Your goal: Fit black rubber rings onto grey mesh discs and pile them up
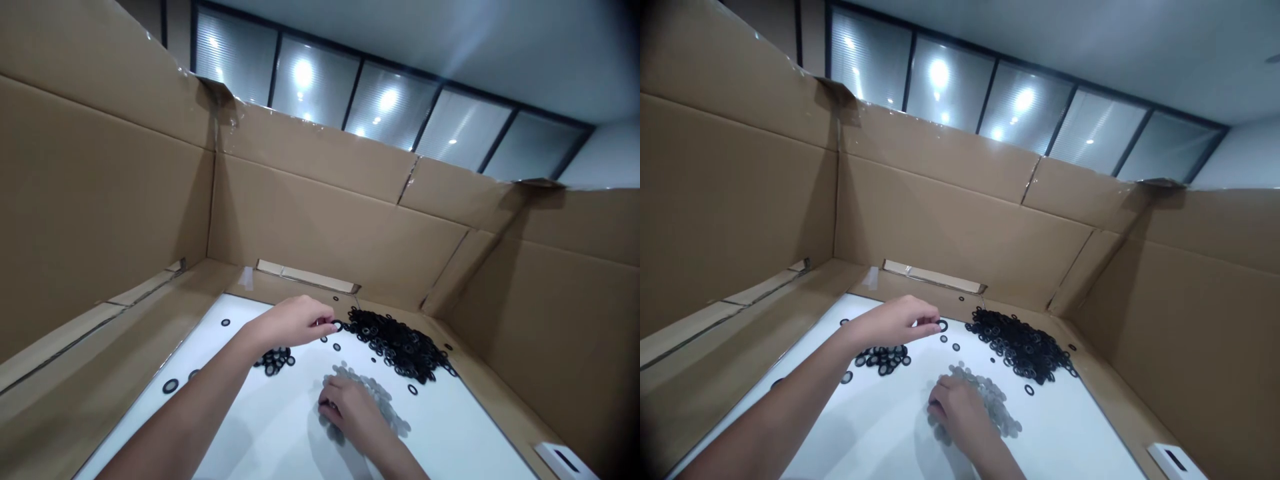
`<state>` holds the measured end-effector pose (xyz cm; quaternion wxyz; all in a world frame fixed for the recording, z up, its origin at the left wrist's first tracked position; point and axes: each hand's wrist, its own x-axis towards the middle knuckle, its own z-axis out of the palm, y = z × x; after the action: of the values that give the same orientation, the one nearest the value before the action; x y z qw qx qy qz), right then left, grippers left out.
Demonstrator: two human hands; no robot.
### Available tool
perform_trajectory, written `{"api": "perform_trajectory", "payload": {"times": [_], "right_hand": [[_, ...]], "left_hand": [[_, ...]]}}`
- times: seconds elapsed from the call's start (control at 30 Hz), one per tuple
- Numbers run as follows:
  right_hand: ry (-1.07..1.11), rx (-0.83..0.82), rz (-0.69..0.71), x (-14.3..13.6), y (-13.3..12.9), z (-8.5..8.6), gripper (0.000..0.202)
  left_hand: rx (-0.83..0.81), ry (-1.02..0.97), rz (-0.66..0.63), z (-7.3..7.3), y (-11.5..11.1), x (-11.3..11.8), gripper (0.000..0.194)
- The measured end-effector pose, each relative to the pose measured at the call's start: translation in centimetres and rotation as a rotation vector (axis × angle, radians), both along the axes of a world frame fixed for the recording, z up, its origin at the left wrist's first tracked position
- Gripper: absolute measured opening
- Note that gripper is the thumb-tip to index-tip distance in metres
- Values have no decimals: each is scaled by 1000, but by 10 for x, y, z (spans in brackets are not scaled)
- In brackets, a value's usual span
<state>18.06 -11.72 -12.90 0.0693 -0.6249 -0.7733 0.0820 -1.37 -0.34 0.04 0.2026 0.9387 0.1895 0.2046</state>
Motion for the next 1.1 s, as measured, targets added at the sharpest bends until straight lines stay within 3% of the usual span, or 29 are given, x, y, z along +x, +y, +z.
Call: {"api": "perform_trajectory", "payload": {"times": [0.27,0.37,0.57,0.73,0.87,0.97,1.1], "right_hand": [[298,-3,-81,17,-8,0,25],[429,7,-68,24,-9,8,22],[711,157,-34,35,-7,51,15],[1018,402,118,36,4,93,15],[1206,519,243,19,26,120,14],[1190,561,307,-2,42,134,13],[1049,645,286,-21,53,141,13]], "left_hand": [[23,-36,-16,5,0,-7,30],[6,-52,-33,4,0,-9,29],[-75,-104,18,3,0,-5,32],[-268,-232,14,-2,-3,8,33],[-437,-386,-3,-2,-7,16,34],[-537,-535,-16,2,-7,15,34],[-545,-651,-38,6,-4,8,32]]}}
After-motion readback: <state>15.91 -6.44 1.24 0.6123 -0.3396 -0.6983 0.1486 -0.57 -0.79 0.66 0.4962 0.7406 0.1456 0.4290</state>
